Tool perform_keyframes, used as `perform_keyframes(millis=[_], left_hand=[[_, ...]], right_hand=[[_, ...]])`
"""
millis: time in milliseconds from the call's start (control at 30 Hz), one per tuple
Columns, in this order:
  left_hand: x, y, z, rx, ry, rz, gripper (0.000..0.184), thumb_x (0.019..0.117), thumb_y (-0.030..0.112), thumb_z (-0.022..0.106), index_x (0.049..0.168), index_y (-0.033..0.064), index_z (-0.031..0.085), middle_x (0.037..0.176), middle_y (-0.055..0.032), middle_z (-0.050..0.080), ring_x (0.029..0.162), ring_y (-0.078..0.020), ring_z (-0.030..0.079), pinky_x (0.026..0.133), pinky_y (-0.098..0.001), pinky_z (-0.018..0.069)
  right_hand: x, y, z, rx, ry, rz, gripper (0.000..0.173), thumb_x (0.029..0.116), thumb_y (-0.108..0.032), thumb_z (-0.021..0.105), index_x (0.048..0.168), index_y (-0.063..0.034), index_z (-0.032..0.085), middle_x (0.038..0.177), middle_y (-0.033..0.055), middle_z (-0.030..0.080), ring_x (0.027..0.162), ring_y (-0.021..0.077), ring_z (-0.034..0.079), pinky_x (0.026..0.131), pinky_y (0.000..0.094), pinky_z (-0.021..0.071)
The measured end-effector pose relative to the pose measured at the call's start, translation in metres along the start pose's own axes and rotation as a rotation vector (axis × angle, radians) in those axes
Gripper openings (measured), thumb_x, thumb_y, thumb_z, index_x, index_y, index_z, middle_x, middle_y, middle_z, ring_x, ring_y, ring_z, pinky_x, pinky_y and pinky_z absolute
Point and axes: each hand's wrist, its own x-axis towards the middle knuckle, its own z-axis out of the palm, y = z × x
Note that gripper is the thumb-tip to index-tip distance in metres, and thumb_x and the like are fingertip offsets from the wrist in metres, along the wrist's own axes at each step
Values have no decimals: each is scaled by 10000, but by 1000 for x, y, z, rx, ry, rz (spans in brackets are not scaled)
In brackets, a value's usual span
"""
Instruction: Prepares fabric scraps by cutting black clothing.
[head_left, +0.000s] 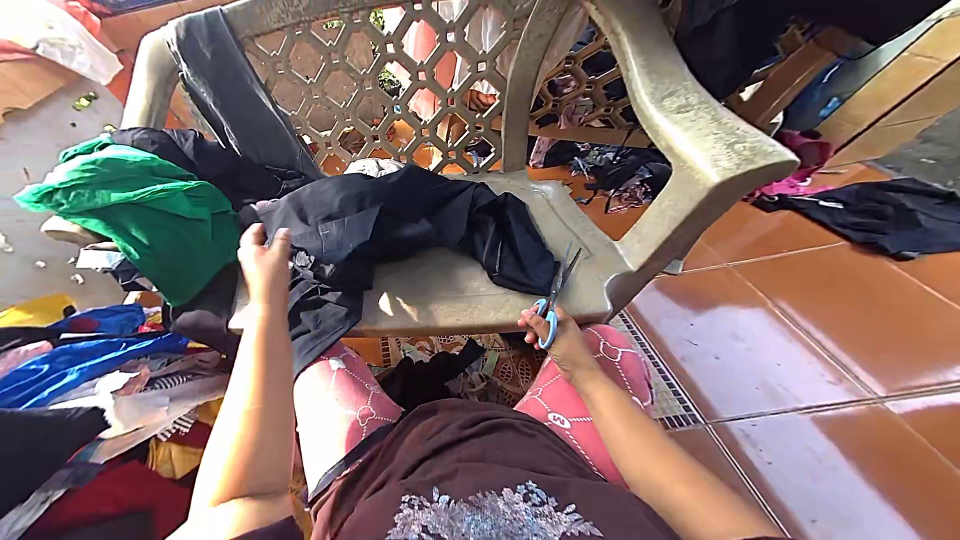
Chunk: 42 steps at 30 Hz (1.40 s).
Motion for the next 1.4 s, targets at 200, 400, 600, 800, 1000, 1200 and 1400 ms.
perform_keyframes(millis=[200, 400, 600, 800, 1000, 1200, 1400], left_hand=[[-27, -14, 75, 686, -401, 175, 943, 781, 303, 897, 1570, 133, 409, 1575, -294, 338, 1367, -531, 406, 1017, -710, 377], [-7, -27, 77, 840, -382, 277, 240, 1039, 117, 550, 1193, 9, 698, 1314, -254, 629, 1303, -470, 521, 1080, -671, 343], [-98, 50, 61, 539, -435, 547, 283, 1052, 130, 503, 1141, -87, 662, 1036, -279, 699, 1028, -464, 676, 948, -658, 483], [-214, 66, 65, 98, -1211, 1003, 261, 993, 249, 640, 1103, 23, 712, 972, -118, 749, 923, -278, 733, 866, -507, 562], [-135, 36, 101, 502, -910, 390, 569, 985, 306, 669, 1426, -30, 540, 1455, -284, 518, 1379, -451, 470, 1139, -625, 357], [-108, -23, 141, 701, -890, 297, 432, 1038, 316, 585, 1381, 54, 596, 1528, -268, 447, 1481, -432, 336, 1198, -650, 209], [-102, 4, 108, 366, -628, 142, 315, 1094, 182, 445, 1247, -57, 583, 1144, -283, 666, 1130, -440, 644, 983, -634, 484]], right_hand=[[-2, 7, -6, 19, -30, -37, 90, 994, -56, 583, 1039, -26, 512, 736, -18, 641, 538, 5, 561, 517, 144, 471], [-11, 5, -10, 46, -46, -31, 88, 995, -58, 585, 1031, -10, 520, 769, -2, 636, 562, 15, 560, 546, 159, 480], [-22, -5, 4, 32, -82, -37, 210, 1018, -127, 552, 1142, 32, 497, 870, 33, 631, 671, 48, 595, 631, 202, 512], [-48, -33, 25, 241, -69, -58, 392, 1053, -133, 487, 1353, 106, 406, 1110, 52, 595, 974, -36, 583, 887, 149, 490], [-51, -25, 10, 365, 136, -58, 246, 909, 54, 601, 1140, -7, 541, 916, -16, 684, 851, 3, 669, 806, 193, 570], [-41, -33, -10, 329, 373, -128, 304, 944, 51, 593, 1232, 39, 496, 1008, 50, 629, 910, 35, 642, 832, 204, 549], [-24, -38, -51, 457, 539, -211, 215, 952, 67, 539, 1152, -2, 509, 944, 60, 638, 858, 108, 667, 791, 304, 591]])
